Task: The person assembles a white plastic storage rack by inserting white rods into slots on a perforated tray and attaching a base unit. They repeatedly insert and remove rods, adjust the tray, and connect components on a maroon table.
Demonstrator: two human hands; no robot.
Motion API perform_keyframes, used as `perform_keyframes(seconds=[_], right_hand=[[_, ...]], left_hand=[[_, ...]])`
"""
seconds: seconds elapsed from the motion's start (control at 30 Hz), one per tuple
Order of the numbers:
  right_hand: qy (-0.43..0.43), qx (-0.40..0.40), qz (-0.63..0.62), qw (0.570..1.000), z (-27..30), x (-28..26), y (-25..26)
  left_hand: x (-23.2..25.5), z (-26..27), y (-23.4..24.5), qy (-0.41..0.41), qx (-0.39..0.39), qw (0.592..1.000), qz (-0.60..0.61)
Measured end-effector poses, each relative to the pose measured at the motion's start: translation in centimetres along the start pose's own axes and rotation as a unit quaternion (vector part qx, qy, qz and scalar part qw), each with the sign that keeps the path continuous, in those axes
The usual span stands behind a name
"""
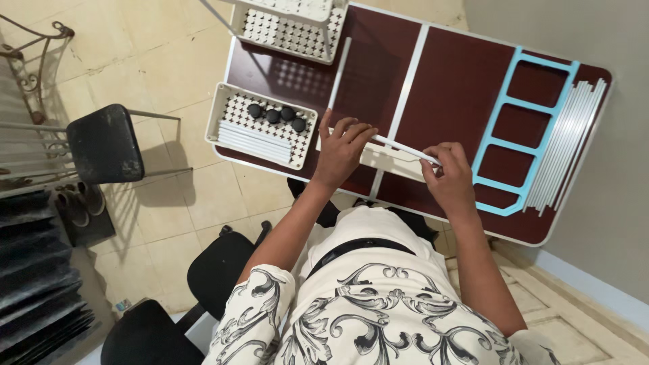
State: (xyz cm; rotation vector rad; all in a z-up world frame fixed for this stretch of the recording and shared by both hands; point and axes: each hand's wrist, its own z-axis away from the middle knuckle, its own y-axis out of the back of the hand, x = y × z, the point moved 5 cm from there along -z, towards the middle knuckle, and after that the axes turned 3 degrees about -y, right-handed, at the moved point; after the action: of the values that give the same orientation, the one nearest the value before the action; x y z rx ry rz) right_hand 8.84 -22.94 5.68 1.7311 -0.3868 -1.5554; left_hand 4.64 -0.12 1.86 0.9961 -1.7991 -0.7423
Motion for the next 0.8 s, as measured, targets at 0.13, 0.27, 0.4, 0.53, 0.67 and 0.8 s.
perform_keyframes(seconds=[0.13,0.27,0.4,0.53,0.67,0.8], right_hand=[[0.067,0.02,-0.015,0.997,-0.1,-4.0,-1.8],[0.057,0.004,-0.018,0.998,-0.2,-7.8,-5.2],[0.014,-0.007,-0.035,0.999,-1.2,-11.6,-9.1],[0.096,0.029,0.031,0.994,-1.9,-15.9,-13.5],[0.089,0.008,0.043,0.995,-1.5,-18.2,-18.3],[0.031,-0.011,-0.008,0.999,-1.6,-19.3,-22.8]], left_hand=[[-2.5,0.8,3.5,-0.003,0.019,0.999,-0.025],[-6.3,2.4,6.8,0.006,0.01,1.0,-0.023],[-10.9,3.7,10.5,0.011,0.01,1.0,0.007],[-15.9,5.2,13.4,0.01,-0.011,1.0,-0.007],[-20.3,7.5,14.8,0.018,-0.027,0.999,-0.006],[-24.3,9.3,15.6,0.022,-0.036,0.999,-0.019]])
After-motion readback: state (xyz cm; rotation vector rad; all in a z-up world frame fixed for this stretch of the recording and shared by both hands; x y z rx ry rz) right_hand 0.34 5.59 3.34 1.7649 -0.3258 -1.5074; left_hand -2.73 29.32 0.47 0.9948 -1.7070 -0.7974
